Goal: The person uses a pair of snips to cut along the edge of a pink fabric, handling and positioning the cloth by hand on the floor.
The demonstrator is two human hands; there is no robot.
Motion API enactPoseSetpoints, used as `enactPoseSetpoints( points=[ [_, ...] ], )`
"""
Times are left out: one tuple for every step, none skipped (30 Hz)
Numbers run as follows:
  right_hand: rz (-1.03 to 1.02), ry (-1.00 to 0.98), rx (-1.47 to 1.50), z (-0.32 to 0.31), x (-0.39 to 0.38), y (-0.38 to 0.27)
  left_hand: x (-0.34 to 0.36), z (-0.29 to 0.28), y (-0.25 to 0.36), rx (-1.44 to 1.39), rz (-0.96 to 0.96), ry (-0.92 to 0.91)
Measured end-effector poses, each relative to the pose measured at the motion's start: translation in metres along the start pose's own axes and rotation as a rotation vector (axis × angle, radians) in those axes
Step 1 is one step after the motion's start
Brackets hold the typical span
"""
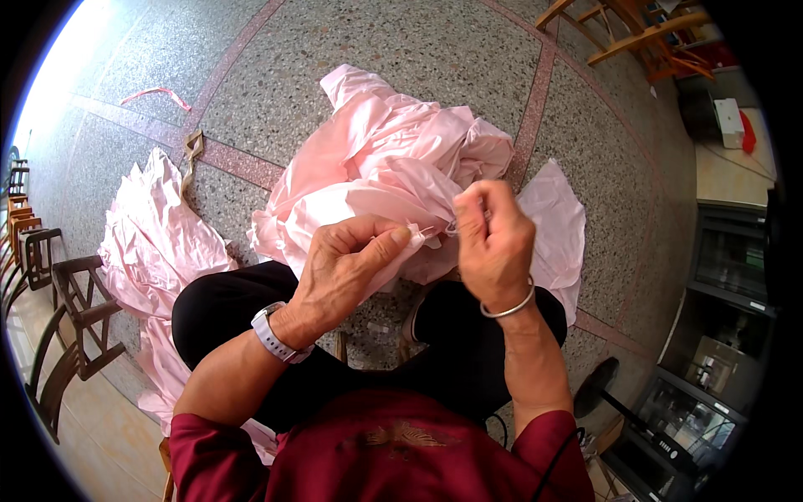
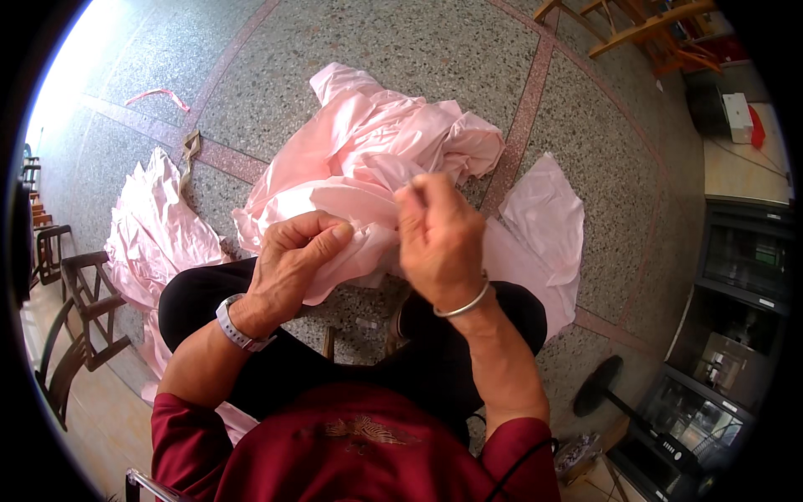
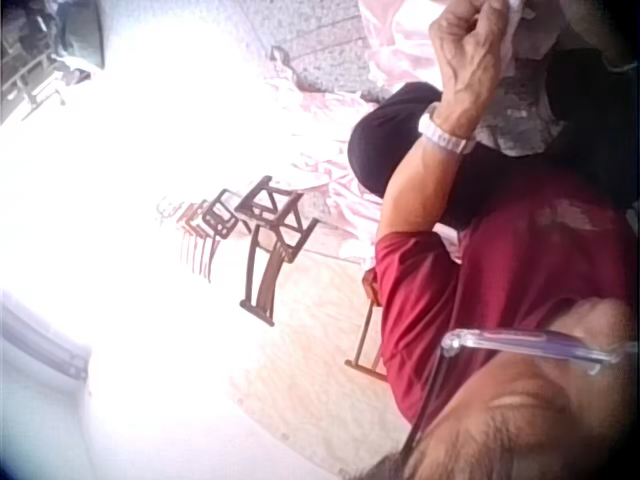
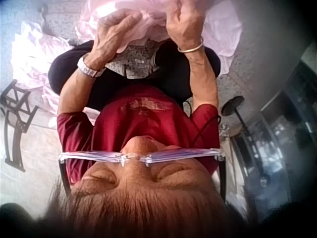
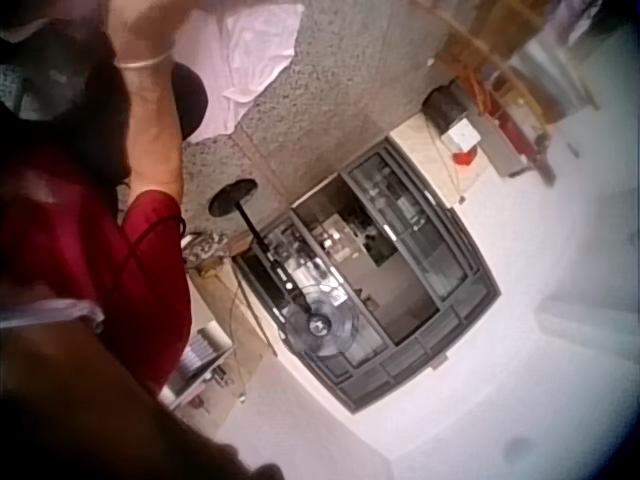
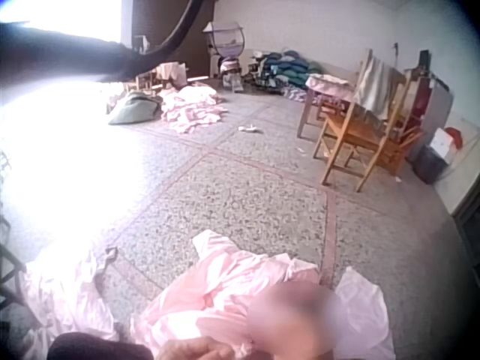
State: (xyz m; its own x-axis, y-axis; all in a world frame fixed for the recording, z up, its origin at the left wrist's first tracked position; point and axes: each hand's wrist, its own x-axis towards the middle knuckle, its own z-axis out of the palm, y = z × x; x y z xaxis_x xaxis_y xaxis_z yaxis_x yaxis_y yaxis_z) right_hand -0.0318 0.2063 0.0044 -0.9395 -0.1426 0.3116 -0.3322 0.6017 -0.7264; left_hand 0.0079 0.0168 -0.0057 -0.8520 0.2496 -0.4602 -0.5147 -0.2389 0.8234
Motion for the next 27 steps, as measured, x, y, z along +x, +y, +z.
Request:
enactPoseSetpoints(
  points=[
    [0.126, -0.016, 0.016, -0.006, 0.003, -0.002, 0.000, -0.001, -0.001, -0.013, 0.006, 0.009],
    [0.184, -0.026, 0.119, -0.009, 0.003, 0.002, 0.000, -0.001, -0.002, -0.026, 0.011, 0.019],
    [0.242, -0.036, 0.222, -0.010, 0.002, 0.004, 0.000, -0.001, -0.001, -0.028, 0.014, 0.019],
    [0.243, -0.038, 0.224, -0.009, 0.002, 0.000, 0.000, -0.001, -0.001, -0.038, 0.009, 0.028],
    [0.297, -0.143, 0.328, -0.007, 0.001, -0.007, 0.000, 0.000, -0.002, -0.048, 0.003, 0.037],
    [0.350, -0.248, 0.433, -0.005, 0.000, -0.013, 0.001, -0.001, -0.003, -0.048, 0.002, 0.039],
    [0.352, -0.245, 0.432, -0.003, -0.003, -0.013, 0.001, 0.000, -0.003, -0.011, 0.042, 0.038],
    [0.293, -0.282, 0.401, 0.000, -0.006, -0.012, 0.001, 0.001, -0.003, 0.026, 0.081, 0.038],
    [0.233, -0.318, 0.370, 0.002, -0.009, -0.011, 0.001, 0.002, -0.001, 0.026, 0.080, 0.034],
    [0.293, -0.317, 0.433, 0.001, -0.009, -0.009, 0.000, 0.003, 0.001, 0.038, 0.058, 0.033],
    [0.293, -0.316, 0.433, 0.000, -0.009, -0.006, 0.000, 0.004, 0.004, 0.049, 0.036, 0.031],
    [0.305, -0.311, 0.446, -0.001, -0.009, -0.001, 0.000, 0.004, 0.007, 0.049, 0.037, 0.030],
    [0.318, -0.305, 0.459, -0.002, -0.009, 0.001, -0.001, 0.003, 0.010, 0.078, -0.004, 0.006],
    [0.316, -0.292, 0.442, -0.003, -0.008, 0.000, 0.000, 0.001, 0.011, 0.106, -0.045, -0.018],
    [0.317, -0.289, 0.441, -0.005, -0.006, -0.001, 0.000, -0.001, 0.011, 0.107, -0.046, -0.020],
    [0.316, -0.301, 0.403, -0.007, -0.004, -0.003, 0.000, -0.003, 0.011, 0.091, -0.081, -0.021],
    [0.314, -0.312, 0.365, -0.009, -0.003, -0.004, 0.000, -0.003, 0.010, 0.075, -0.117, -0.022],
    [0.316, -0.311, 0.365, -0.010, -0.003, -0.004, 0.001, -0.003, 0.010, 0.075, -0.118, -0.023],
    [0.366, -0.285, 0.417, -0.011, -0.003, -0.004, 0.002, -0.003, 0.009, 0.057, -0.129, -0.005],
    [0.416, -0.259, 0.468, -0.012, -0.003, -0.004, 0.002, -0.003, 0.009, 0.039, -0.141, 0.012],
    [0.416, -0.258, 0.468, -0.016, -0.003, -0.007, 0.004, -0.003, 0.007, 0.039, -0.141, 0.011],
    [0.459, -0.276, 0.539, -0.021, -0.002, -0.011, 0.005, -0.004, 0.003, 0.007, -0.139, 0.021],
    [0.502, -0.294, 0.610, -0.026, -0.002, -0.015, 0.005, -0.005, 0.001, -0.026, -0.137, 0.031],
    [0.554, -0.400, 0.579, -0.030, -0.001, -0.018, 0.005, -0.006, -0.001, -0.026, -0.135, 0.035],
    [0.556, -0.398, 0.579, -0.030, -0.004, -0.016, 0.007, -0.006, -0.003, -0.052, -0.130, 0.044],
    [0.475, -0.501, 0.546, -0.028, -0.008, -0.013, 0.007, -0.006, -0.004, -0.078, -0.125, 0.052],
    [0.392, -0.602, 0.511, -0.027, -0.010, -0.010, 0.008, -0.005, -0.003, -0.077, -0.127, 0.051]
  ],
)
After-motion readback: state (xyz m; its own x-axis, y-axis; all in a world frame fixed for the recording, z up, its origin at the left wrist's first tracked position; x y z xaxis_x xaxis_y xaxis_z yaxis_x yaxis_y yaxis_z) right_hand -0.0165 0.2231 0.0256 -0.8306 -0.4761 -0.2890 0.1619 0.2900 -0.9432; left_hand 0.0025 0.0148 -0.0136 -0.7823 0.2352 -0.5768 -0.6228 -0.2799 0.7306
